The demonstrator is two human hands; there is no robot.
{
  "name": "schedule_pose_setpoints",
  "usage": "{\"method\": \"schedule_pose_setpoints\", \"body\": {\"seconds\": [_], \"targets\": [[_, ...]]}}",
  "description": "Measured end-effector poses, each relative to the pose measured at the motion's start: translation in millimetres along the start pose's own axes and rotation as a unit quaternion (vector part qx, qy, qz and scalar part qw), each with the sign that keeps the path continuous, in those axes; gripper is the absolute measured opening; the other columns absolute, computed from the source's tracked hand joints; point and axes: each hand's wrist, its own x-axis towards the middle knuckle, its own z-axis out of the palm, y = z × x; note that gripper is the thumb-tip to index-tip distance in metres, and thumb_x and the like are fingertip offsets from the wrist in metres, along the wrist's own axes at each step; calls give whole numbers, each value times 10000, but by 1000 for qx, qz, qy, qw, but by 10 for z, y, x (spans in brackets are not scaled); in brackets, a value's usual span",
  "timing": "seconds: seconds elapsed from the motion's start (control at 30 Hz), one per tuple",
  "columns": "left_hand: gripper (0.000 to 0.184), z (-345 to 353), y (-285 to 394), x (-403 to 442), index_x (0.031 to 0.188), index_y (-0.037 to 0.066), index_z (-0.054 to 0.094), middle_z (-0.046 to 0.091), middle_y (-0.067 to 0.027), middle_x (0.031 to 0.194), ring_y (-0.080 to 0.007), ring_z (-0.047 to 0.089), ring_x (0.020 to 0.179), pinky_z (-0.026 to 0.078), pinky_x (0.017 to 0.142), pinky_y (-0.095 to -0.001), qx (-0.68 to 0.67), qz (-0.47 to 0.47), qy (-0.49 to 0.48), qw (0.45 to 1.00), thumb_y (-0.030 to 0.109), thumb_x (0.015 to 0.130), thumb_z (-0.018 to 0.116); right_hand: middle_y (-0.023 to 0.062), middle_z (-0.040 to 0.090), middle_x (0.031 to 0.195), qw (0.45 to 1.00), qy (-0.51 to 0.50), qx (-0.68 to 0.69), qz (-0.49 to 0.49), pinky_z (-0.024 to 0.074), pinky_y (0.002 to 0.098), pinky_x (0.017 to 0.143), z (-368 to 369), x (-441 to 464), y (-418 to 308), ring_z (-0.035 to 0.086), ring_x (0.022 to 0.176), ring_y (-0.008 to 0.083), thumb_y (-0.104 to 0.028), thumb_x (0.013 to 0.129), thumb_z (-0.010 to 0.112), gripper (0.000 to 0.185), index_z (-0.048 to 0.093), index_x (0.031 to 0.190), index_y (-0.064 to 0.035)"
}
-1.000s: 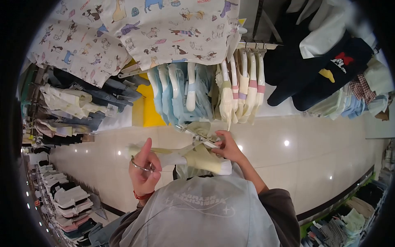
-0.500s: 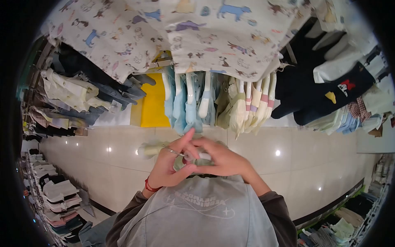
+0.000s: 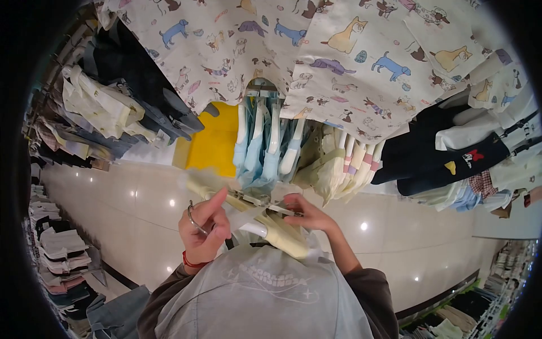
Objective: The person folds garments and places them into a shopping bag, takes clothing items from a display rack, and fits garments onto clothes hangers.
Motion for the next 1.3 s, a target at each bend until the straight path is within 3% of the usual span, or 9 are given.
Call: {"method": "schedule_pose_setpoints", "body": {"seconds": [0.3,0.4,0.6,0.7,0.8,0.9,1.0,1.1,1.3], "targets": [[619,-34,-9,51,1351,-34,340,543,-14,733,-52,456,615,325,544,-180,-48,-63,-76,994,12,768,544,231,502,1135,992,-31,-119,5,399,365,922,517,348,-80,508,1084,324,-232,821,629,758,152,1402,-140],[687,-60,15,58,1390,-13,267,547,-40,848,-71,467,703,354,625,-196,-61,-131,-114,983,-15,749,515,238,518,1146,992,-46,-120,16,406,356,905,522,430,-18,520,1073,313,-230,840,603,710,181,1408,-170],[709,-99,-138,26,1396,3,258,526,-56,921,-118,473,811,375,769,-251,-115,-117,-117,980,-32,738,522,186,575,1121,991,-84,-95,46,418,341,876,465,458,145,565,1004,273,-239,893,508,483,367,1343,-134],[710,-97,-182,-8,1393,9,269,521,-47,907,-115,476,808,376,762,-239,-101,-104,-96,985,-13,742,552,178,580,1112,993,-51,-104,14,425,338,860,459,360,29,569,997,265,-240,894,502,450,400,1317,-123],[711,-113,-180,-58,1389,13,282,518,-38,899,-99,470,781,370,719,-216,-82,-109,-70,988,10,744,580,189,573,1119,987,-56,-137,67,424,329,859,444,295,-171,567,1005,251,-238,888,509,435,417,1292,-105],[710,-173,-179,-104,1381,42,321,531,-13,887,-72,433,698,349,597,-197,-62,-96,-51,992,5,729,599,179,600,1052,987,-48,-154,28,439,319,814,399,328,55,584,947,230,-282,883,533,437,435,1260,-84],[721,-145,-170,-113,1389,20,293,514,-28,890,-63,441,718,331,616,-185,-43,-101,-55,992,-9,730,584,161,624,959,985,-27,-121,123,448,319,748,350,349,171,591,862,216,-342,878,552,467,441,1238,-66],[733,-99,-143,-139,1397,31,281,511,-26,896,-55,432,710,329,612,-183,-36,-139,-62,988,-17,728,575,147,633,906,985,-33,-127,107,453,315,724,322,327,192,594,825,211,-377,877,557,494,437,1238,-62],[785,-88,-223,-120,1424,47,198,490,-50,981,-66,440,712,355,639,-194,-19,-95,-101,990,-61,711,510,134,630,989,997,20,-52,45,447,301,795,243,269,374,592,884,198,-356,908,508,469,421,1268,-69]]}}
